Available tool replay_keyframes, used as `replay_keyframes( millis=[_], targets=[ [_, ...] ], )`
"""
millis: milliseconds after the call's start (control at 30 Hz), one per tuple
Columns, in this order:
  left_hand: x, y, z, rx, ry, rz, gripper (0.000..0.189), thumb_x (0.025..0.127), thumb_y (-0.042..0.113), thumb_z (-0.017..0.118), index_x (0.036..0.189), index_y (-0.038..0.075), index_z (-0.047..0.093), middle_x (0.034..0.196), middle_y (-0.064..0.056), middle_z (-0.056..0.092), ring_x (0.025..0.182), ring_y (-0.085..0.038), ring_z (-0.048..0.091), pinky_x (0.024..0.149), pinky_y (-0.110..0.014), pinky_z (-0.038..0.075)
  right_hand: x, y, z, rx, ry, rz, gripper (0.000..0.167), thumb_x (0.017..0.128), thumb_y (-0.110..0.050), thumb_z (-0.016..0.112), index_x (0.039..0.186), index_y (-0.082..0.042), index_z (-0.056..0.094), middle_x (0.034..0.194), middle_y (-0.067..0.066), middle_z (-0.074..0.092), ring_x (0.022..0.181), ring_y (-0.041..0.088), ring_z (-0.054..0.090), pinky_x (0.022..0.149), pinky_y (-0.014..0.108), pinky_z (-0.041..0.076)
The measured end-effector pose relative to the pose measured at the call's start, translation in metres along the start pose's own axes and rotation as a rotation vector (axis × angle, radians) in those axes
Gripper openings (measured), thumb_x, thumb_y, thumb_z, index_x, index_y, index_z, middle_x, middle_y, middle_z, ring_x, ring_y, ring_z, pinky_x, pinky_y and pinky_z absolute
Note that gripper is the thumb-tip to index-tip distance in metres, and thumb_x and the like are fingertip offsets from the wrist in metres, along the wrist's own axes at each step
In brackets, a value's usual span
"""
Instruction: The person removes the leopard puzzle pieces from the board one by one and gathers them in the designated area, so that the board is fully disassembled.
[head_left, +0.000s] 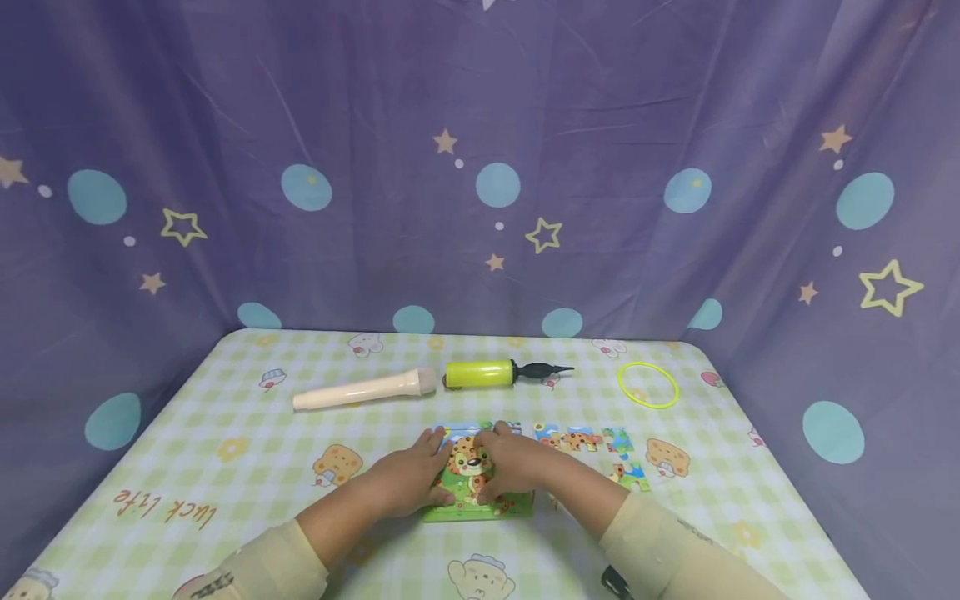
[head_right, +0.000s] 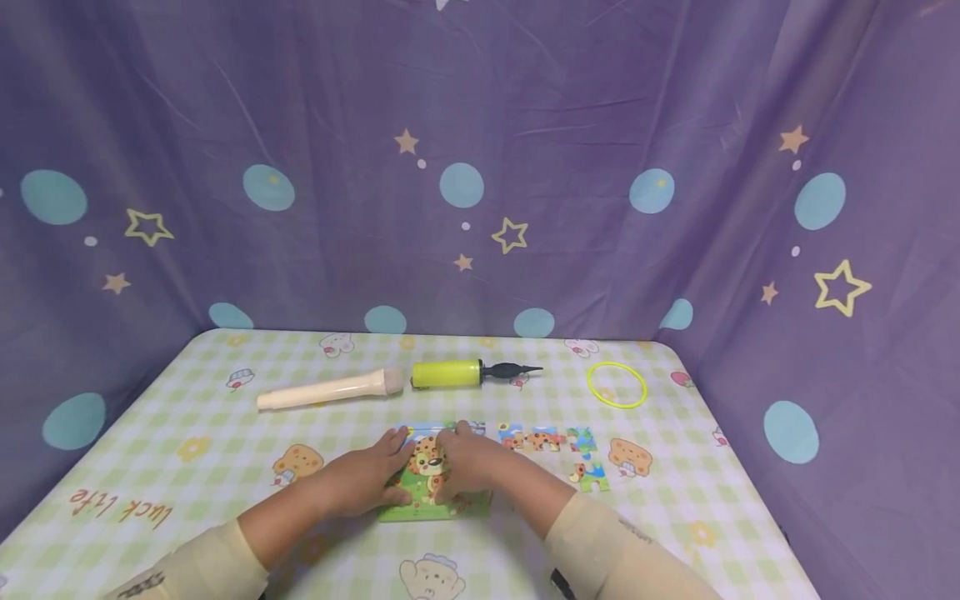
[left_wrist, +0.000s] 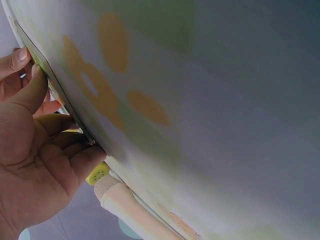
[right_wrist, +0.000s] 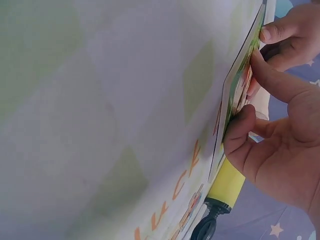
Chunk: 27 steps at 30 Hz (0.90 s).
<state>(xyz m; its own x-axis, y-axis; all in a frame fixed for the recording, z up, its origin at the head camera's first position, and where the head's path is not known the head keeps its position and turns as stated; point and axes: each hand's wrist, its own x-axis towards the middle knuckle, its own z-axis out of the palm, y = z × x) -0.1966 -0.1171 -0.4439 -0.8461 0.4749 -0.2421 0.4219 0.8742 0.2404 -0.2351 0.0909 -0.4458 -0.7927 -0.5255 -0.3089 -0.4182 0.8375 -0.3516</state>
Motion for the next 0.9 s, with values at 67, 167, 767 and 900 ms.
replay_keyframes(
  millis=[67, 167, 767, 900],
  targets=[
    [0.0, 0.0004, -0.0006, 0.0, 0.002, 0.003, 0.083, 0.091, 0.051, 0.062, 0.151, 0.0, 0.035, 0.161, -0.02, 0.021, 0.149, -0.038, 0.021, 0.114, -0.05, 0.035, 0.0007, 0.0015, 0.0001, 0.01, -0.002, -0.007, 0.076, 0.074, -0.05, 0.081, 0.135, -0.021, 0.046, 0.121, 0.003, 0.049, 0.1, 0.02, 0.06, 0.082, 0.036, 0.054],
    [-0.0003, 0.0005, -0.0007, 0.003, 0.006, 0.004, 0.083, 0.091, 0.051, 0.062, 0.151, 0.0, 0.034, 0.161, -0.02, 0.021, 0.149, -0.038, 0.021, 0.114, -0.05, 0.035, 0.001, 0.0028, -0.0006, 0.038, -0.01, -0.015, 0.074, 0.074, -0.049, 0.082, 0.132, -0.022, 0.045, 0.117, 0.0, 0.048, 0.097, 0.017, 0.059, 0.08, 0.033, 0.053],
    [-0.0019, 0.0029, -0.0029, 0.002, 0.006, -0.002, 0.084, 0.089, 0.051, 0.065, 0.15, 0.0, 0.036, 0.161, -0.02, 0.022, 0.148, -0.038, 0.022, 0.111, -0.05, 0.039, -0.0021, 0.0046, 0.0017, 0.222, 0.024, 0.004, 0.079, 0.072, -0.04, 0.087, 0.129, -0.025, 0.033, 0.121, 0.001, 0.047, 0.079, 0.014, 0.056, 0.067, 0.03, 0.049],
    [-0.0014, 0.0018, -0.0019, 0.0, 0.009, -0.002, 0.084, 0.089, 0.051, 0.064, 0.15, 0.0, 0.036, 0.161, -0.02, 0.021, 0.149, -0.038, 0.021, 0.111, -0.049, 0.039, -0.0062, 0.0035, 0.001, 0.229, 0.036, -0.014, 0.079, 0.074, -0.04, 0.086, 0.13, -0.025, 0.033, 0.12, 0.0, 0.048, 0.075, 0.015, 0.056, 0.065, 0.03, 0.049]
  ],
)
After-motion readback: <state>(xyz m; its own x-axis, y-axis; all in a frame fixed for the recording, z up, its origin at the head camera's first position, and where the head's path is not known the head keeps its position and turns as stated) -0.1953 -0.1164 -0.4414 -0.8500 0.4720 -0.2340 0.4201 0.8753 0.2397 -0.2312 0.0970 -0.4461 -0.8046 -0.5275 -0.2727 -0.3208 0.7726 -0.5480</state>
